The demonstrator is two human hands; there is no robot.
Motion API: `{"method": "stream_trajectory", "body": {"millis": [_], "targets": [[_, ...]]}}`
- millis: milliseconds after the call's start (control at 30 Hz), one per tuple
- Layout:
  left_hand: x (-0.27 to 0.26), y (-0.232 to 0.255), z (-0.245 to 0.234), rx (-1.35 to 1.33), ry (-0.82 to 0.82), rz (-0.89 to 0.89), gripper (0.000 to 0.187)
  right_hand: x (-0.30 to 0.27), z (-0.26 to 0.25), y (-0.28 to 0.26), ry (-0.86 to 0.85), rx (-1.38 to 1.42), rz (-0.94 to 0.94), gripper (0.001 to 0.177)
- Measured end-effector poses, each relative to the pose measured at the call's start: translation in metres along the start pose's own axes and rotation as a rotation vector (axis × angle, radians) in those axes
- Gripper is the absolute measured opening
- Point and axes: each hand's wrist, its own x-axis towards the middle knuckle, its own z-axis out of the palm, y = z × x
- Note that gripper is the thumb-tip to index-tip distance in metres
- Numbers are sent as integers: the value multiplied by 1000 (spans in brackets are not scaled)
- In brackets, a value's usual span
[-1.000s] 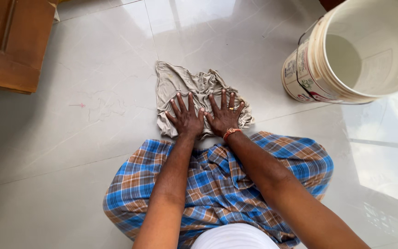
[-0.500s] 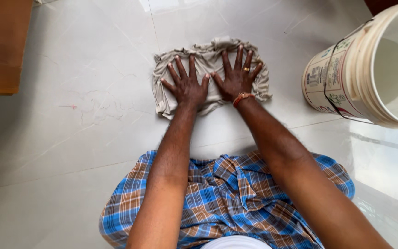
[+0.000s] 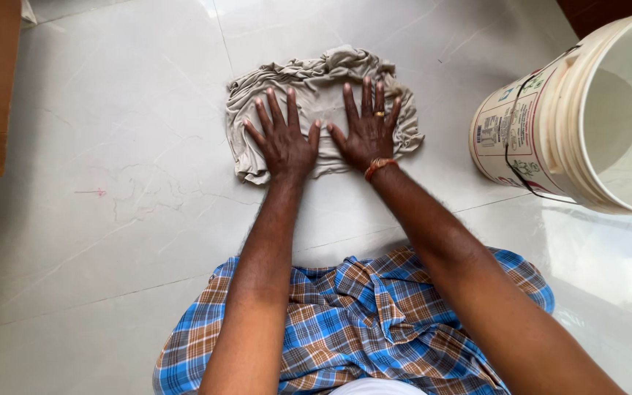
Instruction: The person sits cross-legged on a tiled floor and wipes the surface using a beige cloth. They repeatedly rub the floor, fold the cloth, and dip it into a white bucket of water to wring it out before resuming the cleaning process.
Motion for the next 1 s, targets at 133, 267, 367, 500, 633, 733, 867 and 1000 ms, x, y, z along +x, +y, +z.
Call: {"method": "stream_trajectory", "body": {"millis": [133, 267, 367, 500, 633, 733, 867, 1000], "targets": [[-25, -8, 12, -30, 42, 7, 84, -27, 15, -5, 19, -14, -13, 88], [-75, -9, 37, -28, 146, 50, 84, -76, 38, -6, 44, -20, -17, 87], [-117, -9, 46, -36, 104, 44, 82, -117, 47, -6, 86, -27, -66, 86], [-161, -6, 49, -49, -73, 21, 82, -164, 41, -8, -52, -13, -54, 87], [-186, -5, 47, -53, -264, 17, 82, -189, 30, -10, -290, -90, -15, 87], [-189, -6, 45, -70, -305, 16, 83, -193, 27, -11, -279, -100, -19, 90], [-192, -7, 45, -93, -284, 13, 85, -193, 24, -12, -286, -33, 1, 90], [-181, 2, 46, -159, -94, 1, 77, -185, 22, -14, -199, 38, 55, 83]]}}
